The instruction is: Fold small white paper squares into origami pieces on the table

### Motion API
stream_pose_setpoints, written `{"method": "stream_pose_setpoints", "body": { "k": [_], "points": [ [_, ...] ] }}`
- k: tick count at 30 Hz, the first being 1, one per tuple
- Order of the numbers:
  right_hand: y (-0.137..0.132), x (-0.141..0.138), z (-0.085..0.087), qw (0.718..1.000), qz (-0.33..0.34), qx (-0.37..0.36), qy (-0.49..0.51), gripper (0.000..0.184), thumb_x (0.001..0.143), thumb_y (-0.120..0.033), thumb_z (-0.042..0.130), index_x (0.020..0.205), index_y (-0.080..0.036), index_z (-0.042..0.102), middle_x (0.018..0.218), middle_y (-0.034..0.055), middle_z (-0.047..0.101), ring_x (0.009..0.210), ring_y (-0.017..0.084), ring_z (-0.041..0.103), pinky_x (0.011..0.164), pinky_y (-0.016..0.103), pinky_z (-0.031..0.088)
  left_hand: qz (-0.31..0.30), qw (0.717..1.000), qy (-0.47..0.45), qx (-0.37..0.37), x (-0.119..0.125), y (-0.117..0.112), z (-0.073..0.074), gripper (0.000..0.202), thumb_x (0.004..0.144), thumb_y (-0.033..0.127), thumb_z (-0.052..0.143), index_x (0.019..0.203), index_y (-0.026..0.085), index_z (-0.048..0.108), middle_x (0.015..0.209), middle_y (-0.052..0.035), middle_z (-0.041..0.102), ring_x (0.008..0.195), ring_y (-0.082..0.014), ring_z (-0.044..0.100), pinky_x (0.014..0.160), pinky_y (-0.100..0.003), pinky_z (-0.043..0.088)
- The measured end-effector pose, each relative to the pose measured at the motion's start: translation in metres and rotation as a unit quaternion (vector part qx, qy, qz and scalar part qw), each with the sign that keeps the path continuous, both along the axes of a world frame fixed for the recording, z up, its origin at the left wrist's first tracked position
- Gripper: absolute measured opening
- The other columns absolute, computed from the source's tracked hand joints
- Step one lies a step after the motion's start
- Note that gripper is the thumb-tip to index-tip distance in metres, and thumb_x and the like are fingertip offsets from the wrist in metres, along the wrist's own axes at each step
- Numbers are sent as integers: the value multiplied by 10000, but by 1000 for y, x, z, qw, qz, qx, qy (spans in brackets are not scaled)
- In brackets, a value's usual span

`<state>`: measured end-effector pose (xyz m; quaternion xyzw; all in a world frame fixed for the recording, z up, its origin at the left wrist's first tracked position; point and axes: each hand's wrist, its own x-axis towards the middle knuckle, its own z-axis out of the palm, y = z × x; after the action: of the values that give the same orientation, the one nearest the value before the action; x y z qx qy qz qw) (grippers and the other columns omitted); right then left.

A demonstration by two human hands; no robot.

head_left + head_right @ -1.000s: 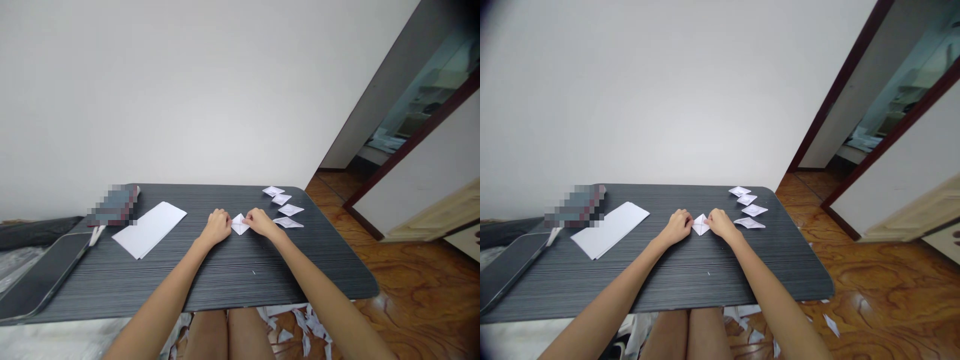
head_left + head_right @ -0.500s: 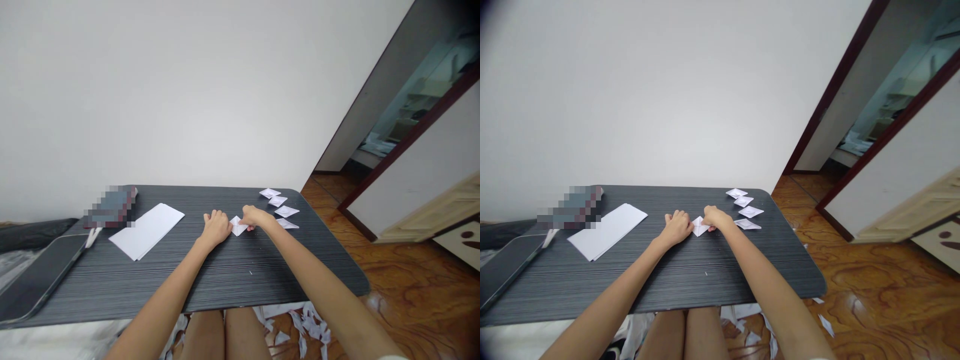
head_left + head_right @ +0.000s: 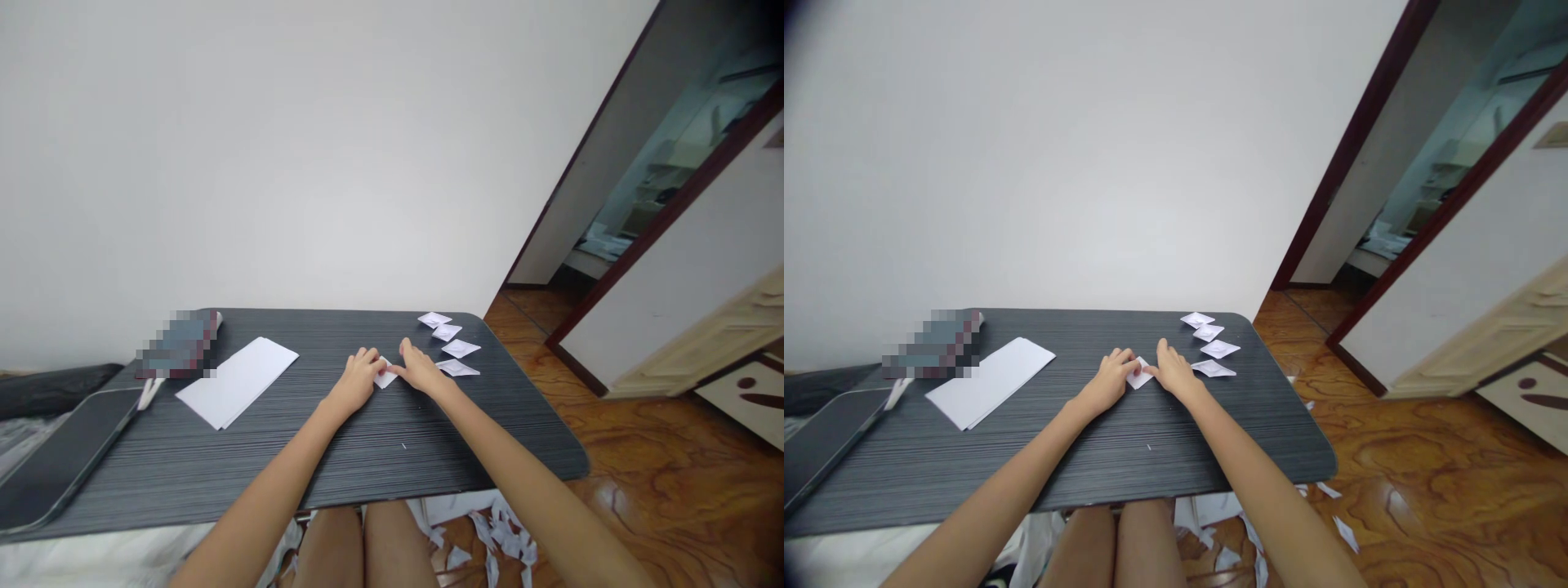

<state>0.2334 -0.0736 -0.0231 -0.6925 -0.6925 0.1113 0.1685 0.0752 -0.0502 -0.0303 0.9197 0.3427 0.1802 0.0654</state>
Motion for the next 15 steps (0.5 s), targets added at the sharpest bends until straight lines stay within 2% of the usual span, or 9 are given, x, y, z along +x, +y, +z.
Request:
{"method": "stream_pose_setpoints", "body": {
  "k": [4,7,10,15],
  "points": [
    [-7,-1,-5,1000,2,15,6,246,742,-308,530,912,-191,396,864,58,508,838,194,519,676,282,360,-54,998,16,15,-4,-1,0,240,782,47,316,793,155,530,851,-64,485,824,-178,418,714,-302,339],
    [-9,-3,-6,999,17,38,9,208,750,-267,527,914,-199,419,832,36,479,809,170,499,683,267,352,-67,997,30,39,-9,-5,1,281,783,44,307,933,147,521,868,-72,498,811,-176,431,739,-299,337],
    [-12,-4,-7,997,37,71,-5,187,766,-231,509,947,-217,461,834,31,460,793,157,480,693,264,352,-74,994,46,68,-13,-12,2,336,798,78,307,1092,138,461,908,-89,502,825,-187,436,754,-312,331],
    [-22,-1,-11,985,108,132,-17,162,794,-133,431,866,-204,557,946,55,499,878,165,484,742,293,369,-57,995,48,60,-17,-12,2,363,799,95,314,1104,181,491,950,-88,495,887,-195,442,784,-346,320]
  ]
}}
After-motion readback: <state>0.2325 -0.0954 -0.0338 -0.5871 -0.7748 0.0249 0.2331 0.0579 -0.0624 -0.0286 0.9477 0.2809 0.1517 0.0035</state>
